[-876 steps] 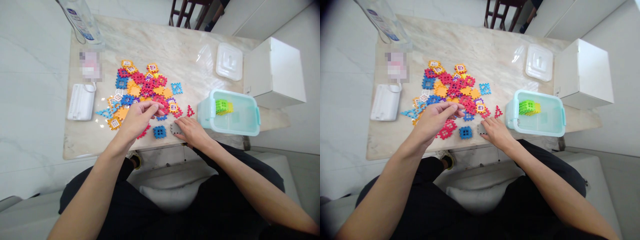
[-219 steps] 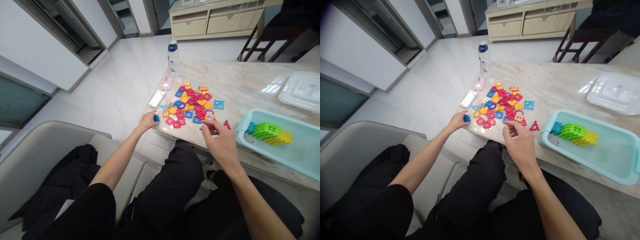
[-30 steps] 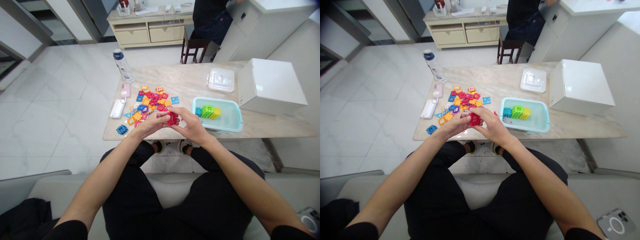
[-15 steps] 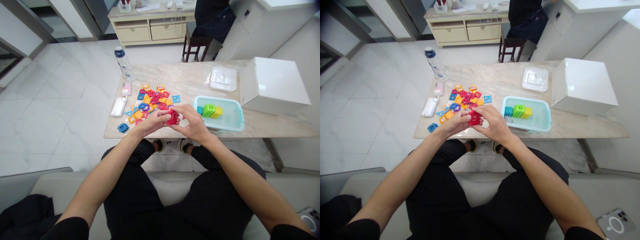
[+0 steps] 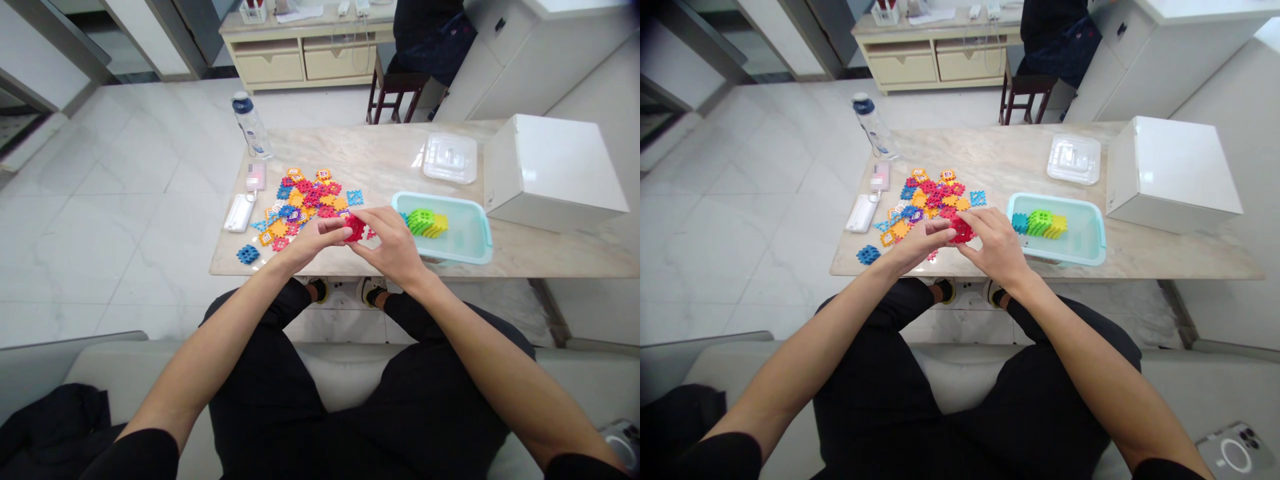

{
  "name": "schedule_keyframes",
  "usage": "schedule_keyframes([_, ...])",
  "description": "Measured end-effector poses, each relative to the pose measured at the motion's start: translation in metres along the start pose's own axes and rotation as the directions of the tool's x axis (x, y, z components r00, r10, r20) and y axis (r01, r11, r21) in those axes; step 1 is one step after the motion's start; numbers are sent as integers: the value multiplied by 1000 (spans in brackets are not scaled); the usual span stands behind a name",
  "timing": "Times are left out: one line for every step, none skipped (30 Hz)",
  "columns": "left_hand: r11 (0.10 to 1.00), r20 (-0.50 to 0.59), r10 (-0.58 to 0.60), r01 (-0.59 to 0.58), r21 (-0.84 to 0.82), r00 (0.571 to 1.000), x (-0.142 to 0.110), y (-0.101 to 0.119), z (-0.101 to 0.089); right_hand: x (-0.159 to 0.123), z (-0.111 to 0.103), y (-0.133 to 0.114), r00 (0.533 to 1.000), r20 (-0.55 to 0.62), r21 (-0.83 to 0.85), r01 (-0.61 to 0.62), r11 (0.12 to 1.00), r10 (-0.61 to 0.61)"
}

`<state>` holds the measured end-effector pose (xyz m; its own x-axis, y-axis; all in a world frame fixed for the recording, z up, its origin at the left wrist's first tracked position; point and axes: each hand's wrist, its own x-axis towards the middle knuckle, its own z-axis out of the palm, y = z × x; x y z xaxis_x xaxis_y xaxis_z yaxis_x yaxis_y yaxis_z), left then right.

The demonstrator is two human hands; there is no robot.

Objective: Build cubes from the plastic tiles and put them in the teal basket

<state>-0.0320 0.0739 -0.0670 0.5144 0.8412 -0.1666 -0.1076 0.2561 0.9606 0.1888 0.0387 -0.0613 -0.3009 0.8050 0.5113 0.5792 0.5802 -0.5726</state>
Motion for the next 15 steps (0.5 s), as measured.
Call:
schedule_keyframes([997, -58, 28, -24, 68, 998, 1, -1, 2, -1, 0, 1, 1000, 2, -39, -13, 999, 13])
schedule_keyframes([990, -105, 56, -42, 133, 993, 1, -2, 3, -2, 1, 2, 1000, 11, -77, -23, 997, 24])
schedule_keyframes([981, -141, 80, -53, 187, 987, 2, -3, 5, -3, 2, 3, 999, 24, -115, -29, 993, 32])
schedule_keyframes([973, -165, 96, -58, 224, 982, 2, -4, 6, -3, 3, 4, 998, 40, -152, -32, 988, 38])
schedule_keyframes([968, -181, 105, -58, 245, 978, 3, -5, 7, -4, 4, 4, 997, 55, -186, -35, 982, 46])
schedule_keyframes([966, -195, 108, -57, 251, 975, 4, -6, 7, -4, 5, 5, 996, 69, -215, -38, 976, 54])
schedule_keyframes([968, -206, 105, -53, 246, 973, 4, -7, 7, -5, 7, 4, 995, 83, -236, -42, 971, 63])
schedule_keyframes([970, -214, 97, -44, 239, 972, 5, -8, 7, -5, 8, 4, 993, 97, -249, -47, 967, 73])
schedule_keyframes([971, -221, 87, -33, 236, 971, 5, -10, 6, -5, 10, 4, 991, 109, -254, -52, 966, 82])
schedule_keyframes([971, -232, 76, -20, 237, 970, 6, -11, 5, -5, 11, 3, 989, 119, -256, -57, 965, 91])
schedule_keyframes([970, -245, 67, -6, 242, 967, 6, -12, 3, -5, 13, 3, 987, 128, -256, -63, 965, 99])
schedule_keyframes([968, -257, 59, 7, 249, 964, 6, -13, 1, -5, 14, 4, 985, 133, -255, -72, 964, 108])
schedule_keyframes([966, -269, 54, 18, 260, 962, 6, -13, 0, -5, 14, 5, 984, 135, -252, -82, 964, 119])
schedule_keyframes([962, -279, 51, 29, 273, 959, 6, -14, -2, -5, 15, 6, 982, 135, -248, -94, 964, 130])
schedule_keyframes([957, -287, 47, 39, 287, 957, 6, -13, -3, -6, 15, 7, 981, 136, -242, -104, 965, 140])
